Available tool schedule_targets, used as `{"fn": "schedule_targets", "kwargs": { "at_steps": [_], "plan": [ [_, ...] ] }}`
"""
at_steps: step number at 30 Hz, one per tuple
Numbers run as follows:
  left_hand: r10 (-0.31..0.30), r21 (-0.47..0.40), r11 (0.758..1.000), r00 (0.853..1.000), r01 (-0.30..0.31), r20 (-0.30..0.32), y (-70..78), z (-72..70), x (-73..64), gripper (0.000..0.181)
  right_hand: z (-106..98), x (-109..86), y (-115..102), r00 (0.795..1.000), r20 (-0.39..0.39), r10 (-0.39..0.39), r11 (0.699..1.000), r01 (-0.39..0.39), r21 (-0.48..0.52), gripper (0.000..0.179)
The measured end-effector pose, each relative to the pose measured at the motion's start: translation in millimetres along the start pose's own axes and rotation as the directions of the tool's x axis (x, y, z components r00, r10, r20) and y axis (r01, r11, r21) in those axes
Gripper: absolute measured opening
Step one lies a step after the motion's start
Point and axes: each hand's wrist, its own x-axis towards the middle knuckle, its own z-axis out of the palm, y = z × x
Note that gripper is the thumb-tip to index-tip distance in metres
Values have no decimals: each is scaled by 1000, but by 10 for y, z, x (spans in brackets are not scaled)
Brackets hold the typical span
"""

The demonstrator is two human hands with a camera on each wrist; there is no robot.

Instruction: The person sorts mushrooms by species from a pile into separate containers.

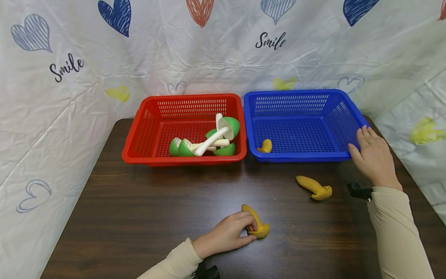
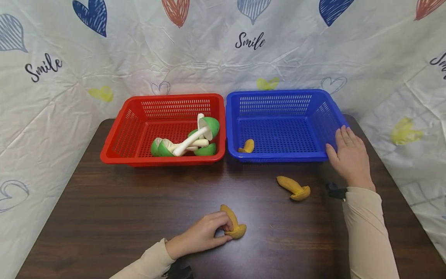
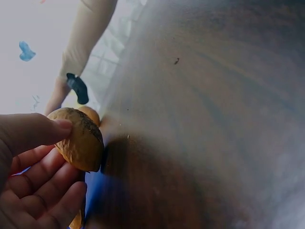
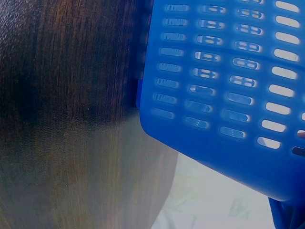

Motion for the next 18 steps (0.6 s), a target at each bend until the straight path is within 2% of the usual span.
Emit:
{"fn": "schedule_targets", "kwargs": {
  "at_steps": [18],
  "plan": [
    [-26, -136, 990, 1000, 26, 2, -3, 11, 5, 19, 2, -4, -2, 1000, -12, -3, 1000, 3, 2, 56]
  ]
}}
